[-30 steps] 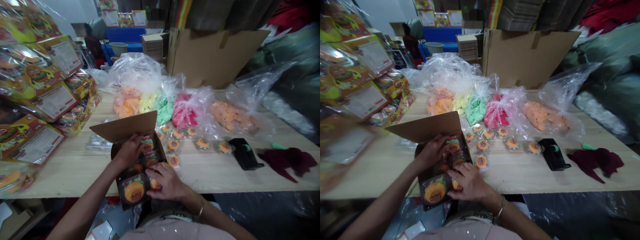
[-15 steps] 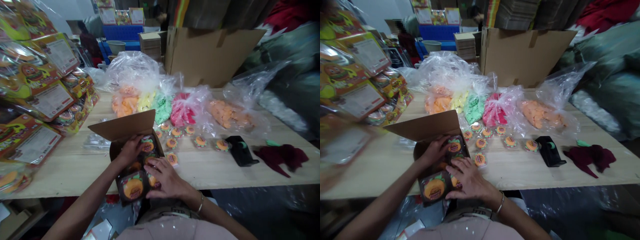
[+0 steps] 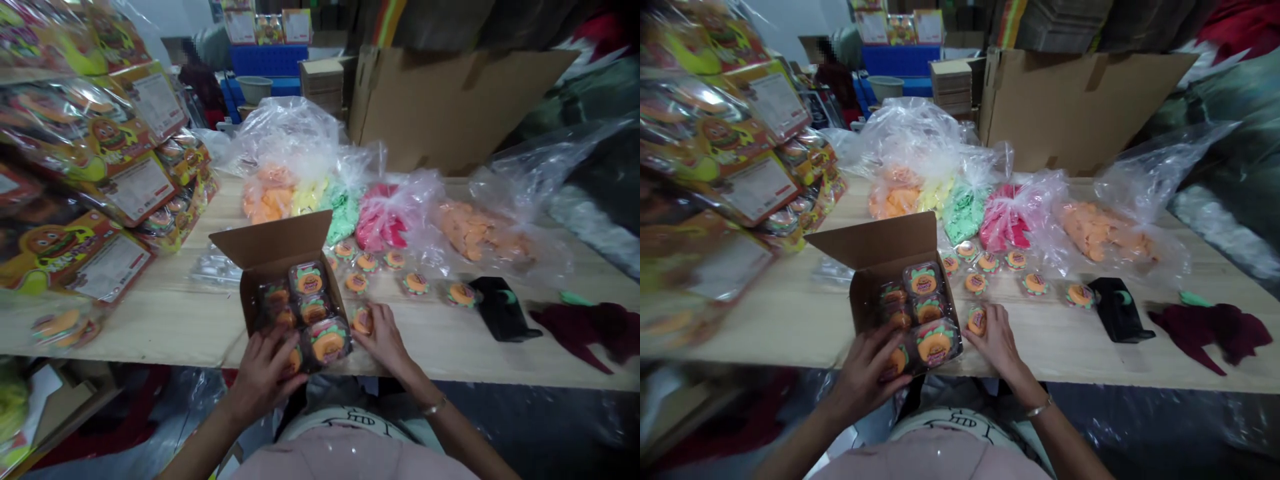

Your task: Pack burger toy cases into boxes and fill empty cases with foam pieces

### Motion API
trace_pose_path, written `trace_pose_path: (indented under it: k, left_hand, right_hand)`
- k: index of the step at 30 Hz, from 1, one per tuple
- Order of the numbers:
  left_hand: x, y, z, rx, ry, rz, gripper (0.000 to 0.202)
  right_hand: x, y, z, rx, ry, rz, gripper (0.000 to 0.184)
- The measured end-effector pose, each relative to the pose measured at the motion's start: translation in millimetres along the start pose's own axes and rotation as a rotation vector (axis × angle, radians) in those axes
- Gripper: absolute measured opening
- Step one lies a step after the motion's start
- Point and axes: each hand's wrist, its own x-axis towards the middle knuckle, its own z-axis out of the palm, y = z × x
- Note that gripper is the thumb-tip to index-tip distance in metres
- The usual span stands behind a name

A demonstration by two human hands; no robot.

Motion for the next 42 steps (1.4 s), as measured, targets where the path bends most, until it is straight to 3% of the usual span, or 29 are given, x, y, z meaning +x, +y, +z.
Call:
trace_pose_path:
  k: [3,5,7,10,13,15,17,19,20,23,25,28,31,34,36,38,40,42]
  left_hand:
    - [6,-1,-14.2,-0.059,0.093,0.045,0.075]
    - [18,3,-26.4,-0.129,0.186,0.002,0.065]
    - [38,12,-35.1,-0.263,0.200,-0.073,0.058]
    - [76,33,-40.0,-0.581,0.044,-0.143,0.063]
    - [103,42,-40.6,-0.984,-0.155,-0.216,0.070]
    - [108,30,-40.9,-1.196,-0.173,-0.371,0.057]
    - [106,4,-39.6,-1.239,-0.027,-0.590,0.050]
    - [99,-26,-35.1,-1.103,0.170,-0.786,0.050]
    - [96,-40,-31.7,-0.987,0.218,-0.853,0.051]
    - [88,-61,-20.6,-0.648,0.181,-0.933,0.047]
    - [85,-58,-15.4,-0.661,0.174,-0.916,0.048]
    - [87,-44,-13.5,-0.991,0.243,-0.876,0.071]
    - [91,-32,-17.2,-1.150,0.227,-0.812,0.083]
    - [86,-26,-22.1,-1.050,0.327,-0.784,0.085]
    - [71,-24,-22.8,-0.832,0.451,-0.843,0.089]
    - [47,-19,-18.8,-0.628,0.481,-0.925,0.096]
    - [23,-11,-9.7,-0.640,0.400,-0.984,0.104]
    - [5,-1,2.3,-0.816,0.330,-1.001,0.105]
  right_hand:
    - [-7,10,-1,0.005,0.035,0.070,0.053]
    - [-7,13,-9,0.060,0.060,0.096,0.046]
    - [-7,1,-25,0.091,0.169,0.070,0.045]
    - [-6,-47,-57,0.065,0.288,-0.193,0.054]
    - [-1,-96,-82,0.122,0.053,-0.602,0.060]
    - [11,-102,-84,0.240,-0.036,-0.671,0.064]
    - [30,-82,-72,0.314,0.038,-0.504,0.058]
    - [50,-49,-51,0.273,0.146,-0.299,0.042]
    - [59,-33,-40,0.226,0.170,-0.274,0.035]
    - [69,-10,-19,0.185,0.183,-0.322,0.022]
    - [65,-21,-20,0.244,0.237,-0.347,0.018]
    - [57,-63,-33,0.402,0.213,-0.334,0.020]
    - [63,-108,-37,0.614,-0.064,-0.303,0.047]
    - [89,-139,-26,0.725,-0.337,-0.362,0.065]
    - [111,-150,-15,0.657,-0.358,-0.429,0.062]
    - [131,-157,-4,0.527,-0.316,-0.523,0.057]
    - [145,-160,7,0.409,-0.340,-0.646,0.046]
    - [151,-160,16,0.320,-0.418,-0.728,0.038]
